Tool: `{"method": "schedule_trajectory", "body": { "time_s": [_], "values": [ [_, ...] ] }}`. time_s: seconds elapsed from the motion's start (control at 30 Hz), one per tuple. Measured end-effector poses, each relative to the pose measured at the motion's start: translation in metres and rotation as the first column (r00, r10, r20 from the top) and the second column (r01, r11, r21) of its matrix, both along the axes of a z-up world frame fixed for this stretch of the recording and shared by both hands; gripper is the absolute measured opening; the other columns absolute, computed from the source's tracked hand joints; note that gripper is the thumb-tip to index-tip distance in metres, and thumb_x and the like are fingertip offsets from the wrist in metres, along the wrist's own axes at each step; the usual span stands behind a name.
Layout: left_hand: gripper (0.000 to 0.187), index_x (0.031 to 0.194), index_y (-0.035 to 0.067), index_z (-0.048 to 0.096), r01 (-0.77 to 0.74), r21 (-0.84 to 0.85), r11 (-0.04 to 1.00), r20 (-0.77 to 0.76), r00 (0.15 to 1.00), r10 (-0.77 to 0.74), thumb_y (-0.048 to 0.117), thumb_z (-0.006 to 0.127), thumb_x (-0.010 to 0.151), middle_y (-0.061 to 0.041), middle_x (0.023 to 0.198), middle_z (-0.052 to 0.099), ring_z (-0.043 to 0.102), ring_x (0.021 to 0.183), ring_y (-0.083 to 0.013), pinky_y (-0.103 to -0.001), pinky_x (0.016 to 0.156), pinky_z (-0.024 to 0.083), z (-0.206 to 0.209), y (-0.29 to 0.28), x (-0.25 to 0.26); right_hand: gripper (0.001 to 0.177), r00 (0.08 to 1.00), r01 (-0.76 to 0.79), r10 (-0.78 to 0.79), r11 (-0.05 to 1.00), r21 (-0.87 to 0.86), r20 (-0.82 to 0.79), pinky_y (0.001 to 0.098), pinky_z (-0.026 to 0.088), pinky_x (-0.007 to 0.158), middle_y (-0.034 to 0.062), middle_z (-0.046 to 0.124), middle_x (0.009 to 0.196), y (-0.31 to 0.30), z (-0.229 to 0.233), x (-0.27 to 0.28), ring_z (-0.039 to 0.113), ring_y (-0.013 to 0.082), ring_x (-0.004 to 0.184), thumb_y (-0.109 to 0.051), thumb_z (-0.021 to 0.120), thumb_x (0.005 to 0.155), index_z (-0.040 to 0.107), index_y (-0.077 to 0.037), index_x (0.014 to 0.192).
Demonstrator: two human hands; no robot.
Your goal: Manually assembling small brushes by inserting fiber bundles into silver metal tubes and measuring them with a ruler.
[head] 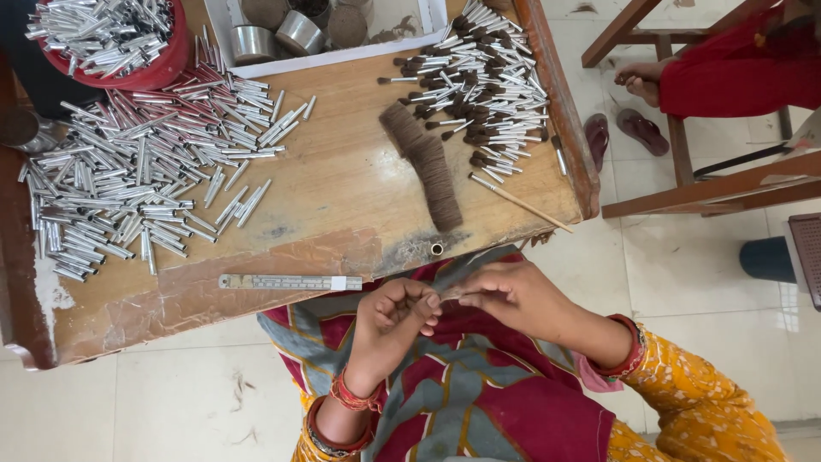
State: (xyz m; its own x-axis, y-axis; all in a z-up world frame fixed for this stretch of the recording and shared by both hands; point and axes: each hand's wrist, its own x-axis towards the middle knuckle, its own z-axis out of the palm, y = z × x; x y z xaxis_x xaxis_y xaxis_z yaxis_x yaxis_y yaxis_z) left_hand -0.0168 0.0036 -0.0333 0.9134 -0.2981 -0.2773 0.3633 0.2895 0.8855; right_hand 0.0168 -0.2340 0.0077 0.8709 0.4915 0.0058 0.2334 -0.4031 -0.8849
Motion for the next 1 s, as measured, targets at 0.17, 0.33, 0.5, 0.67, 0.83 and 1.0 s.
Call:
{"method": "schedule_trajectory", "body": {
  "time_s": [0.17,0.33,0.5,0.67,0.83,1.0],
  "values": [
    [0.012,0.103,-0.003,0.069,0.055,0.073,0.996,0.063,0.996,-0.060,0.007,0.069,0.098,-0.003,0.085,0.072,0.067,0.074,-0.0062,-0.022,0.064,0.059,0.013,-0.003,-0.003,0.044,0.981,-0.107,0.098,0.993,0.047,0.169,0.0313,0.061,0.074,0.0112,0.077,0.103,0.007,0.008,-0.002,0.076,0.0217,0.087,-0.005,0.082,0.082,0.070,-0.005,0.125],
    [0.012,0.106,-0.004,0.068,0.042,0.066,0.997,0.105,0.993,-0.049,0.006,0.068,0.099,-0.004,0.087,0.073,0.067,0.074,-0.0060,-0.022,0.063,0.059,0.009,-0.005,-0.005,0.040,0.928,-0.189,0.132,0.972,0.137,0.348,0.0317,0.061,0.079,0.0091,0.077,0.107,0.009,0.002,-0.005,0.078,0.0231,0.094,-0.003,0.081,0.085,0.070,-0.006,0.124],
    [0.013,0.107,-0.006,0.068,0.084,-0.023,0.996,0.067,0.994,-0.082,0.005,0.067,0.100,-0.007,0.093,0.075,0.071,0.078,-0.0100,-0.025,0.068,0.062,0.007,0.002,-0.002,0.035,0.868,-0.187,0.126,0.979,0.080,0.481,0.0313,0.063,0.077,0.0098,0.078,0.108,0.010,-0.014,-0.009,0.079,0.0238,0.095,0.000,0.078,0.084,0.072,-0.006,0.118],
    [0.014,0.109,-0.006,0.069,0.147,-0.103,0.984,0.021,0.989,-0.145,0.006,0.066,0.101,-0.008,0.095,0.075,0.072,0.081,-0.0115,-0.027,0.072,0.063,-0.002,0.016,0.006,0.033,0.824,-0.159,0.109,0.986,0.043,0.557,0.0301,0.062,0.072,0.0093,0.078,0.104,0.022,-0.008,-0.005,0.079,0.0220,0.089,0.001,0.077,0.082,0.072,-0.003,0.115],
    [0.015,0.108,-0.003,0.073,0.062,0.109,0.992,0.110,0.991,-0.074,0.008,0.069,0.099,-0.008,0.091,0.076,0.072,0.079,-0.0105,-0.027,0.071,0.062,0.007,0.063,0.039,0.030,0.807,-0.065,0.028,0.997,0.041,0.590,0.0292,0.061,0.071,0.0081,0.079,0.102,0.024,-0.002,-0.003,0.079,0.0200,0.087,0.004,0.074,0.081,0.073,-0.003,0.111],
    [0.006,0.090,0.008,0.079,-0.661,0.696,0.280,0.680,0.732,0.038,0.010,0.077,0.084,-0.010,0.089,0.074,0.072,0.072,-0.0236,-0.036,0.067,0.057,0.042,0.153,0.102,0.030,0.843,0.002,-0.012,1.000,0.021,0.537,0.0271,0.062,0.070,0.0067,0.079,0.100,0.016,-0.004,0.001,0.079,0.0186,0.087,0.002,0.073,0.081,0.073,-0.004,0.111]
  ]
}}
